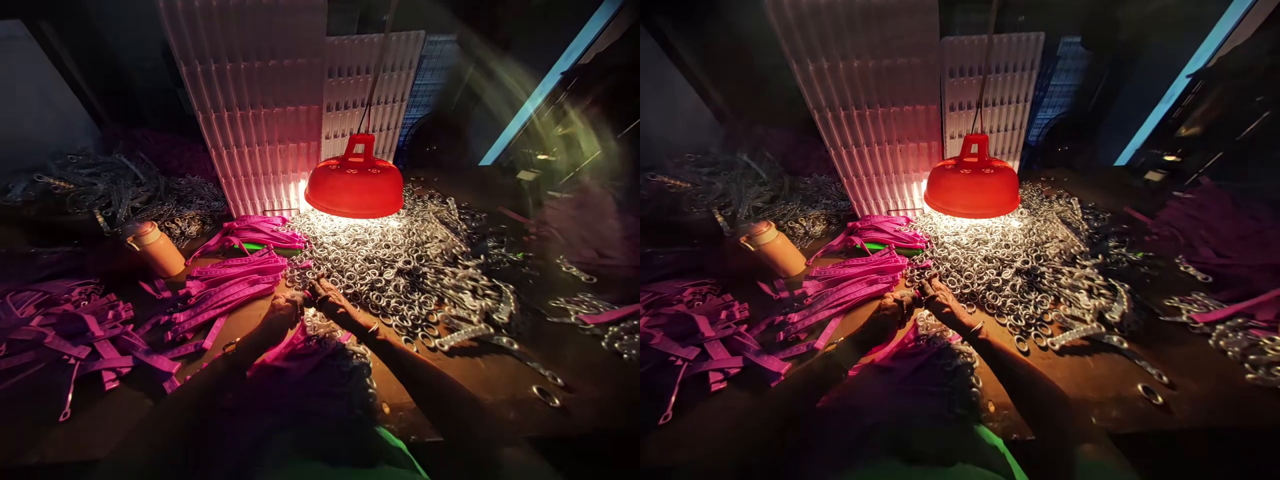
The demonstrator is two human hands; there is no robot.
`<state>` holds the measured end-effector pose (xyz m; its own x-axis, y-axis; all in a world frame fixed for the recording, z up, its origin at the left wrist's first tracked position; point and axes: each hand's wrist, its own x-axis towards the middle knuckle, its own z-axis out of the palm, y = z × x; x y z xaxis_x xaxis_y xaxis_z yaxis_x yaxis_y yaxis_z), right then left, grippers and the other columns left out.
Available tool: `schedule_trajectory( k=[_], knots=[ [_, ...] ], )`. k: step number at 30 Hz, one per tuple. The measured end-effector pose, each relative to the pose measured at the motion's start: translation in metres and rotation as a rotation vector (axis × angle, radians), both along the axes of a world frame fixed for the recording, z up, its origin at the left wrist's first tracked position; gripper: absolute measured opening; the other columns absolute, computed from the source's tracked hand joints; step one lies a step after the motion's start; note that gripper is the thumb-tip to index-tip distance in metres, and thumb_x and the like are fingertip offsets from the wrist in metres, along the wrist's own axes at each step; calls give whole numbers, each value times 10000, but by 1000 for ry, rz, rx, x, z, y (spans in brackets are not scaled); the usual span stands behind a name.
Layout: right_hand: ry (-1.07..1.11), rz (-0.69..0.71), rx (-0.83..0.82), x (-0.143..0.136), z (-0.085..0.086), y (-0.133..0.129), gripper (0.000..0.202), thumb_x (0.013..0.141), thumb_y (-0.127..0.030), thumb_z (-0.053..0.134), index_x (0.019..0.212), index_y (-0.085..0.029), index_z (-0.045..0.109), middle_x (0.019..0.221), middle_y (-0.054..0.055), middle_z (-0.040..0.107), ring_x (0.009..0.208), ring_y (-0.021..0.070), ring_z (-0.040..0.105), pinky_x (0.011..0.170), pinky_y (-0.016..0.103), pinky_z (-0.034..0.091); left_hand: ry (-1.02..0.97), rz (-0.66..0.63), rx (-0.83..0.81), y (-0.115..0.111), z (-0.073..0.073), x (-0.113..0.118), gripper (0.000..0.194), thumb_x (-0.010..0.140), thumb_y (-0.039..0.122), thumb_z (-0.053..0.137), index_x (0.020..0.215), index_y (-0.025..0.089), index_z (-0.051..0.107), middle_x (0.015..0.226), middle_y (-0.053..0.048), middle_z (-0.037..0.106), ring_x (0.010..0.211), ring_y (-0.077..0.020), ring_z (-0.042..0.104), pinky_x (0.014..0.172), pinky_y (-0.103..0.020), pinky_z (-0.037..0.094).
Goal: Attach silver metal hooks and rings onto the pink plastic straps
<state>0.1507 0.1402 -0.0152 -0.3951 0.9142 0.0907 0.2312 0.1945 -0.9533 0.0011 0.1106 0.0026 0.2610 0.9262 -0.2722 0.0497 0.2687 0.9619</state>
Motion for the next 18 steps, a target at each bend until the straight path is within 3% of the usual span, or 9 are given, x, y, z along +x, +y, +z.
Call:
schedule_trajectory(
  k=[3, 6, 9, 11, 13, 15, 18],
  knots=[
    [-122, 116, 120, 7, 22, -28, 266, 890, -427, 397, 912, -168, 457, 659, -32, 436, 540, 80, 356, 491, 206, 295, -18, -33, -90, -4, 13, -12, 323, 770, 383, 559, 575, 182, 399, 461, 71, 274, 394, -40, 182, 411, -236, 120],
    [-320, 140, 186, 16, 37, -69, 268, 875, -327, 467, 1079, -154, 444, 635, -31, 486, 502, 77, 351, 470, 206, 241, -20, -150, -146, -17, 29, -20, 324, 742, 376, 636, 567, 145, 491, 438, 74, 304, 384, -31, 188, 396, -230, 89],
    [-451, 163, 209, 25, 40, -109, 259, 872, -297, 492, 1089, -157, 465, 701, 18, 573, 565, 107, 456, 513, 218, 301, -33, -302, -151, -40, 36, -19, 320, 731, 396, 671, 618, 98, 637, 470, 39, 430, 416, -33, 295, 399, -201, 171],
    [-509, 169, 211, 30, 35, -129, 205, 873, -273, 471, 1044, -162, 478, 717, 36, 590, 586, 129, 490, 536, 236, 335, -153, -344, -205, -58, 32, -15, 351, 694, 438, 714, 640, 92, 681, 554, -10, 563, 500, -63, 458, 468, -183, 321],
    [-558, 133, 210, 32, 27, -143, 175, 863, -243, 447, 1015, -163, 477, 715, 57, 597, 583, 149, 498, 545, 259, 355, -302, -290, -344, -76, 25, -10, 363, 632, 456, 772, 655, 103, 690, 638, -41, 646, 598, -120, 577, 578, -218, 442],
    [-571, 109, 218, 32, 21, -151, 199, 842, -230, 451, 1031, -167, 464, 711, 71, 602, 592, 165, 509, 563, 276, 374, -361, -223, -453, -90, 17, -6, 350, 621, 436, 795, 647, 107, 677, 664, -44, 666, 631, -139, 614, 624, -235, 482],
    [-470, 137, 158, 28, 17, -151, 382, 789, -278, 548, 1121, -178, 389, 729, 51, 621, 602, 161, 526, 556, 257, 381, -398, -184, -454, -101, 9, -5, 302, 684, 393, 769, 689, 104, 685, 697, -48, 684, 677, -140, 646, 652, -216, 504]
  ],
)
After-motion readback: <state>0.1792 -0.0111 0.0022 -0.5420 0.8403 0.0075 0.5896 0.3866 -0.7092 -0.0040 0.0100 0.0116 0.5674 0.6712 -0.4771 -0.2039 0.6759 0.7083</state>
